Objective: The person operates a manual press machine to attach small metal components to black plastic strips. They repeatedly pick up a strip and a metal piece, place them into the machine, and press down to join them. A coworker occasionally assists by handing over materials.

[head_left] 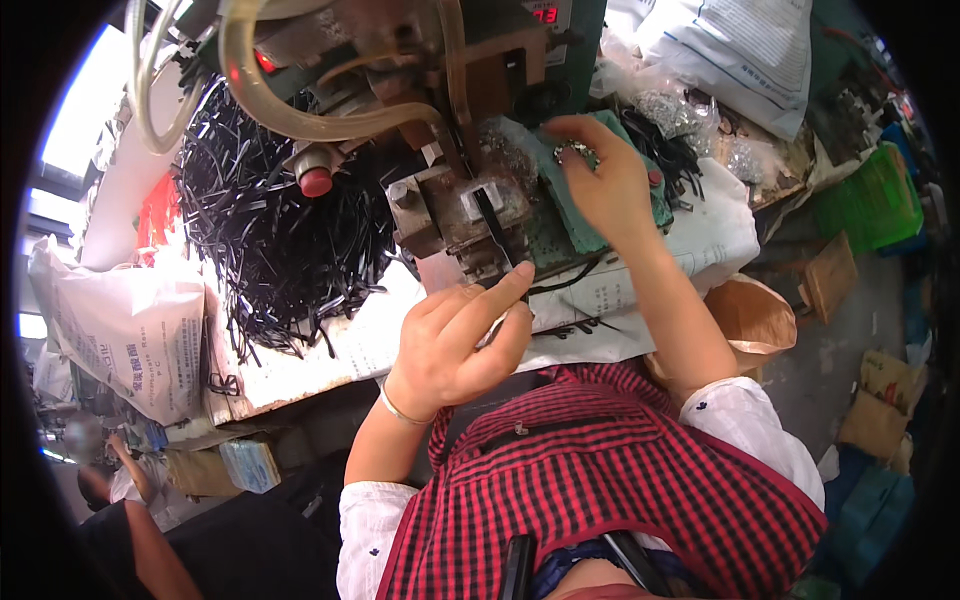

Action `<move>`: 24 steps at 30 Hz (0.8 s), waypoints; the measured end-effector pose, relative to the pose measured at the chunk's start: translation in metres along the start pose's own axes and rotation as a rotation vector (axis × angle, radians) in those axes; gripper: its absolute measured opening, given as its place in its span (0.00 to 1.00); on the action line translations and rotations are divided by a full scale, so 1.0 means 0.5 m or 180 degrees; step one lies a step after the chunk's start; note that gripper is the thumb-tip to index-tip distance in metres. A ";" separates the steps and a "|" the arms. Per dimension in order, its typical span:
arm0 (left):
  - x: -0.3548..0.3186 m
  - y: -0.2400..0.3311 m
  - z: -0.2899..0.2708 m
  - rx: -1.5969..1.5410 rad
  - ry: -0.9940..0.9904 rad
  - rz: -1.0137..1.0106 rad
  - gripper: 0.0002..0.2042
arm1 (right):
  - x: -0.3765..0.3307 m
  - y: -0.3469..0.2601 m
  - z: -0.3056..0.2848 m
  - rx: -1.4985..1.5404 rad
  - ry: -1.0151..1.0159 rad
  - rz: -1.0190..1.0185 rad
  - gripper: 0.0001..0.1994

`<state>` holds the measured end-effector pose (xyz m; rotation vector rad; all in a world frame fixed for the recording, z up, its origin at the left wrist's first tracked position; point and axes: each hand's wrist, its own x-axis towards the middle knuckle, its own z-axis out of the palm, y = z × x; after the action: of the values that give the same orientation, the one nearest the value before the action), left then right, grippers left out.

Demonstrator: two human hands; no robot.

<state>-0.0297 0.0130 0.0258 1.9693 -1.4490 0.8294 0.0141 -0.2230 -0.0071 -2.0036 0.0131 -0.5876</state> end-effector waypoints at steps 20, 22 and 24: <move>-0.012 -0.001 0.016 -0.0228 0.0365 -0.0042 0.10 | -0.090 0.152 -0.062 -0.1437 -0.0201 0.0165 0.07; -0.022 0.016 0.002 -0.0091 0.0198 -0.0223 0.13 | -0.082 0.149 -0.051 -0.1939 -0.0183 0.0020 0.06; -0.064 0.041 0.007 -0.0050 0.0213 -0.0566 0.13 | -0.085 0.151 -0.042 -0.2227 -0.0152 -0.0178 0.06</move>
<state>-0.0561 0.0249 0.0010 2.0050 -1.2186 0.7944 -0.0141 -0.2669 -0.0792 -2.7017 0.1525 -0.6238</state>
